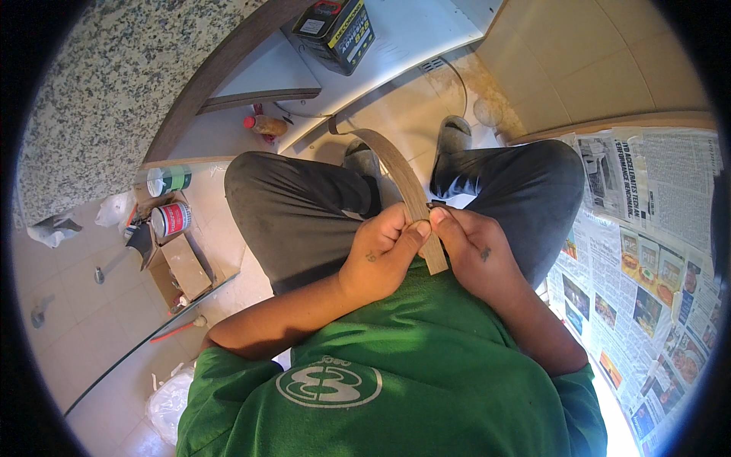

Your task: The person cuts a wooden trim piece with a utility knife, fits it along the curved edge of a granite countertop, and secures it using a hammer and nails. The person also uses a screwdriver and a metal ruler during the process.

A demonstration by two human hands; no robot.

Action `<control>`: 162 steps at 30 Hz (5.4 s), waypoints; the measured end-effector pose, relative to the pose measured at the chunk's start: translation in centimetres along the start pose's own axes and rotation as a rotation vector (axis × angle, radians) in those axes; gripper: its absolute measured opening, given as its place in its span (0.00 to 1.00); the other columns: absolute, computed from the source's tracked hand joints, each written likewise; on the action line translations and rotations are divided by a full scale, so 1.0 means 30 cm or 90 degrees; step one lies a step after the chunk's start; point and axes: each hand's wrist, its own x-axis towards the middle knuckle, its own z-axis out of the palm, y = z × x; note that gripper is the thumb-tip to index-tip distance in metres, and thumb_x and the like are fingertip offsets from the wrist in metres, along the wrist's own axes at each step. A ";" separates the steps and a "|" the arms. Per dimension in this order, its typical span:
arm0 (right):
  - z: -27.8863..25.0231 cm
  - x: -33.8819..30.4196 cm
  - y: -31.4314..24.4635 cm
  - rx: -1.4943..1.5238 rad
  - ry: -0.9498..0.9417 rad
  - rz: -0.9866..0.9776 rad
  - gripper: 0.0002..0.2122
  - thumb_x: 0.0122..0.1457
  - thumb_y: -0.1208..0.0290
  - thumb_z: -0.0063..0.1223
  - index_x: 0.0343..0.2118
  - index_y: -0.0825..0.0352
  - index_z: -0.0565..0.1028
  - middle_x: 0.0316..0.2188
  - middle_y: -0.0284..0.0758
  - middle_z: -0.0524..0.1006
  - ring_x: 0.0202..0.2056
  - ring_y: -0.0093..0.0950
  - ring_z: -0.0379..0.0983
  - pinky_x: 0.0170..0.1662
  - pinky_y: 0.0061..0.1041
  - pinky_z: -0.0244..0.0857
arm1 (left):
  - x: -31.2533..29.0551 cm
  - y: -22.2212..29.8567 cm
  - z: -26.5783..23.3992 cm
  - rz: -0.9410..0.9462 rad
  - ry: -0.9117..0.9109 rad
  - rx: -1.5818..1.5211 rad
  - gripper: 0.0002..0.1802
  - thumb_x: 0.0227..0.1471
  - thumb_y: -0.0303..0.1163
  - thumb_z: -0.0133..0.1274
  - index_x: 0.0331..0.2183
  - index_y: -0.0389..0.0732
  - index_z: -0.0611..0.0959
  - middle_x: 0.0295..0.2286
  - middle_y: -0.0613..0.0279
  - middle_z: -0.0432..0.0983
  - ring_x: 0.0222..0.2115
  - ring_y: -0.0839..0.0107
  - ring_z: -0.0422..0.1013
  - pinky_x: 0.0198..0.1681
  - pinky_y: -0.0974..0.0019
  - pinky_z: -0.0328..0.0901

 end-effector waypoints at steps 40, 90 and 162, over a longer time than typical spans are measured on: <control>-0.010 -0.043 -0.010 0.080 0.033 -0.113 0.11 0.71 0.71 0.47 0.38 0.73 0.78 0.24 0.39 0.74 0.26 0.26 0.69 0.34 0.27 0.64 | 0.006 0.039 -0.013 -0.005 -0.010 -0.062 0.08 0.67 0.31 0.51 0.38 0.36 0.80 0.30 0.69 0.78 0.32 0.84 0.70 0.36 0.75 0.66; 0.019 -0.005 -0.021 -0.069 0.036 -0.073 0.12 0.71 0.69 0.43 0.41 0.72 0.77 0.25 0.50 0.75 0.29 0.46 0.76 0.35 0.38 0.69 | 0.009 0.001 -0.002 0.001 0.008 -0.057 0.08 0.68 0.30 0.49 0.38 0.35 0.78 0.29 0.73 0.72 0.30 0.87 0.63 0.33 0.78 0.61; -0.084 0.054 -0.148 0.006 0.031 -0.056 0.10 0.62 0.68 0.54 0.32 0.72 0.76 0.21 0.40 0.75 0.25 0.24 0.71 0.31 0.30 0.66 | 0.000 0.099 0.023 0.077 0.002 -0.053 0.08 0.66 0.31 0.54 0.42 0.36 0.78 0.33 0.68 0.76 0.34 0.83 0.69 0.40 0.75 0.66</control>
